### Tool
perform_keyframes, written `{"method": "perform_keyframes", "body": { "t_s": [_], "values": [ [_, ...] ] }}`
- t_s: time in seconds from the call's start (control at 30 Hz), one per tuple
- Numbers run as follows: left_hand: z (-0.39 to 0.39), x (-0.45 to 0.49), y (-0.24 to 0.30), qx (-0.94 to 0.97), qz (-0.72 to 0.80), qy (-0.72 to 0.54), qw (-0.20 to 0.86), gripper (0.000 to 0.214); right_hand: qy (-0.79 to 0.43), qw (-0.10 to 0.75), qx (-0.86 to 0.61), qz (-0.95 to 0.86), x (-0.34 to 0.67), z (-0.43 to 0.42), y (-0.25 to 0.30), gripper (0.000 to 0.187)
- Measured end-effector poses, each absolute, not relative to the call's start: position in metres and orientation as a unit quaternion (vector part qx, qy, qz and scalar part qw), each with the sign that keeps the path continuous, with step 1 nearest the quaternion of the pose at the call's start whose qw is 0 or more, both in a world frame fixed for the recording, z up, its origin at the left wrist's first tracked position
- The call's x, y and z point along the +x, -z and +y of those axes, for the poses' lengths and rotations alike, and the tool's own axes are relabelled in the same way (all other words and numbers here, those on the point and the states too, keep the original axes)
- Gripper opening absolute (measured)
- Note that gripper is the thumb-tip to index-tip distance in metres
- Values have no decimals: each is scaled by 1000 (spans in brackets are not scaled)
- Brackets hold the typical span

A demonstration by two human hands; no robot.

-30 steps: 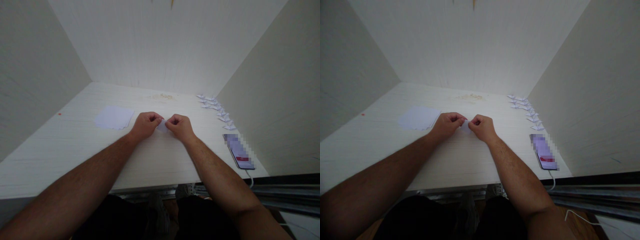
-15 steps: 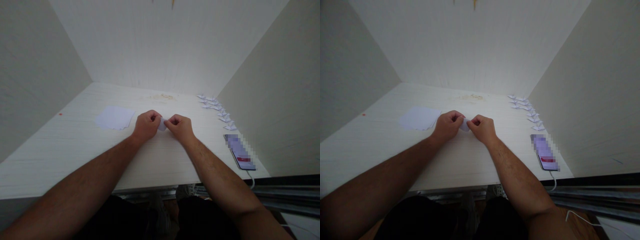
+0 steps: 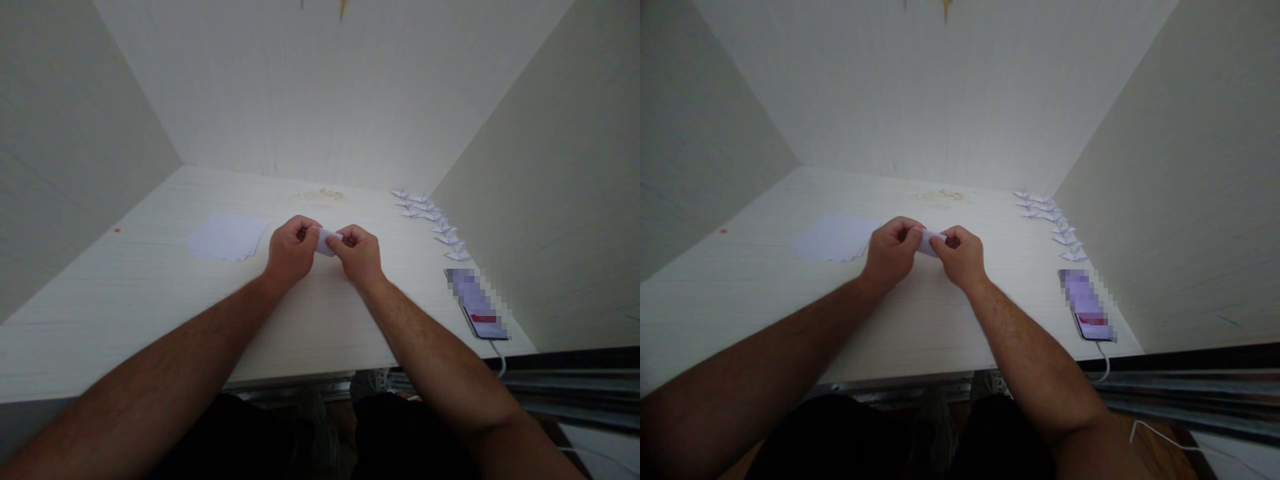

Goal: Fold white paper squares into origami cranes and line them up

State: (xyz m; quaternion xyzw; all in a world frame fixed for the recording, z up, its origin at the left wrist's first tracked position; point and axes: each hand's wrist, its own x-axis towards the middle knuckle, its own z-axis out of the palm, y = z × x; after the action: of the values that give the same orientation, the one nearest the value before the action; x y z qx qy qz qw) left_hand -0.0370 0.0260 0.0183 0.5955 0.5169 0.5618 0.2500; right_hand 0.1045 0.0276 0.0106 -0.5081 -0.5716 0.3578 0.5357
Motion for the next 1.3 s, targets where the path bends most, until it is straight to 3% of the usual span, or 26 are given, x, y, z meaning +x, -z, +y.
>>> {"method": "perform_keyframes", "body": {
  "t_s": [0.57, 1.0, 1.17, 1.3],
  "values": [
    [26, -35, -19, 574, 548, -565, 226, 15, -420, 569, -463, -535, 108, 30, -10, 22],
    [30, -35, -16, 555, 579, -552, 228, 16, -374, 528, -511, -566, 107, 29, -8, 20],
    [32, -34, -15, 546, 580, -555, 242, 16, -424, 551, -477, -537, 104, 31, -8, 17],
    [33, -34, -15, 520, 577, -573, 261, 16, -440, 513, -494, -547, 102, 31, -6, 14]
  ]
}}
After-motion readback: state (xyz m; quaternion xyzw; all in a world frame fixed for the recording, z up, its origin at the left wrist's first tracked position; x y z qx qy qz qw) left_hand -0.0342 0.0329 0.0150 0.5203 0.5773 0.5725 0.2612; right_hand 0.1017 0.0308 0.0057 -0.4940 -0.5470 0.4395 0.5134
